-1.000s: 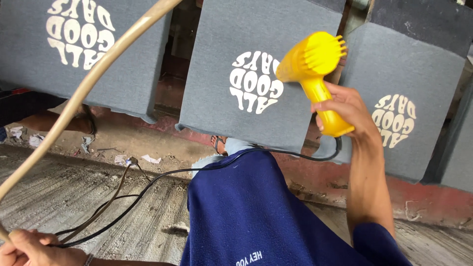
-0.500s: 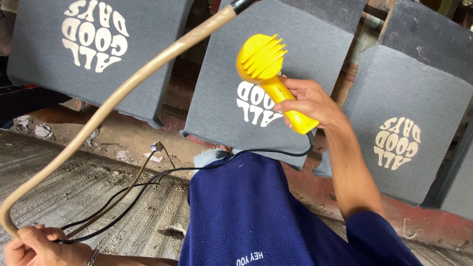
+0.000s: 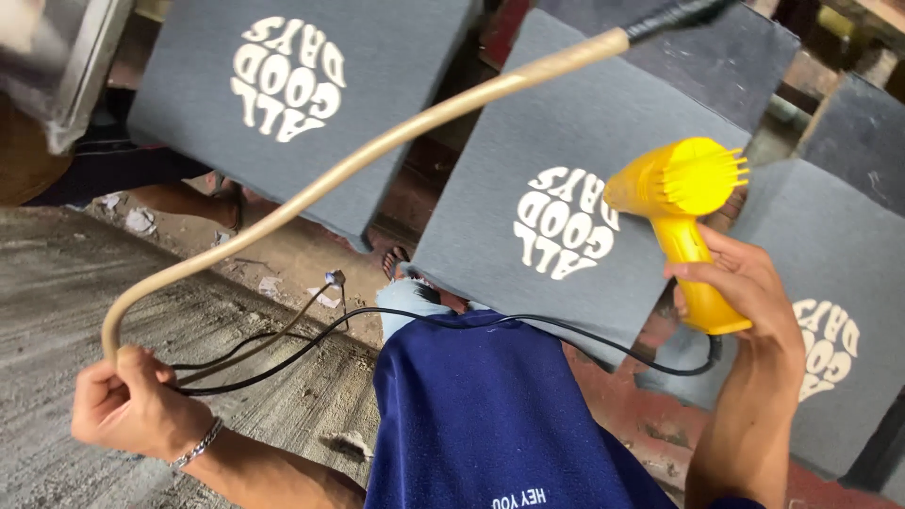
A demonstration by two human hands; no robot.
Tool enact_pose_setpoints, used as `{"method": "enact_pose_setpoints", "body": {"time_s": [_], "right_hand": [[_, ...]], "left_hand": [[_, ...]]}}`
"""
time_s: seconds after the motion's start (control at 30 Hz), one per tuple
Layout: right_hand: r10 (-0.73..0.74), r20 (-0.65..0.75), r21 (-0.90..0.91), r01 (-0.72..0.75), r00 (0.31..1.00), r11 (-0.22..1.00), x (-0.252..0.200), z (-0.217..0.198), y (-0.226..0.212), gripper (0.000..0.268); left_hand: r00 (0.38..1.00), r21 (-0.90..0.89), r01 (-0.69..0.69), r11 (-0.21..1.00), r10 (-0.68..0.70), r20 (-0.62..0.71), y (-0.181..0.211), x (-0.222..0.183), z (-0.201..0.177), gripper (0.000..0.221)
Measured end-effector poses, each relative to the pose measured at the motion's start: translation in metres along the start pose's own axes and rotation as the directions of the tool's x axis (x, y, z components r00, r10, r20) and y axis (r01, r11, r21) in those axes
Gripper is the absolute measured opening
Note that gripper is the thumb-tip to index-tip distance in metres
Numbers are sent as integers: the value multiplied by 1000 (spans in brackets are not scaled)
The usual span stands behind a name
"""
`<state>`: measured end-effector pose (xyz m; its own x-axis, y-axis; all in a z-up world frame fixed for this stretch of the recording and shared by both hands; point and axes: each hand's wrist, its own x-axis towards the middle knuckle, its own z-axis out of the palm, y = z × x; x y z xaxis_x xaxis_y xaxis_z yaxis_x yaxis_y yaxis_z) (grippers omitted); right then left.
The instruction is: Manual screen printing process including drying ink with a heat gun and applying ink with a squeegee.
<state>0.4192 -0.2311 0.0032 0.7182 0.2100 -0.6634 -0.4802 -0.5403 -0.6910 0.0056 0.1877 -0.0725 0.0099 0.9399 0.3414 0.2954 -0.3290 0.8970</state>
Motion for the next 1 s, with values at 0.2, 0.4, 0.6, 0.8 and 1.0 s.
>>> {"method": "enact_pose_setpoints", "body": {"time_s": [0.2,0.4,0.6,0.8,1.0], "right_hand": [[-90,83,-33,93,992,995,21,56,-31,44],[-219,254,132,191,942,973,46,145,-47,36],[-215,387,102,190,896,976,49,280,-82,32],[-128,285,198,73,950,978,39,359,-122,56],[-91,292,25,87,952,996,26,364,-126,61]], "left_hand": [[999,89,-51,995,49,20,-21,22,-17,12],[996,82,-13,997,6,92,-48,69,-24,3],[967,58,-55,997,39,251,-94,158,-58,12],[945,-87,-100,991,122,305,-123,229,-83,52],[948,-160,-55,986,102,303,-140,265,-93,13]]}}
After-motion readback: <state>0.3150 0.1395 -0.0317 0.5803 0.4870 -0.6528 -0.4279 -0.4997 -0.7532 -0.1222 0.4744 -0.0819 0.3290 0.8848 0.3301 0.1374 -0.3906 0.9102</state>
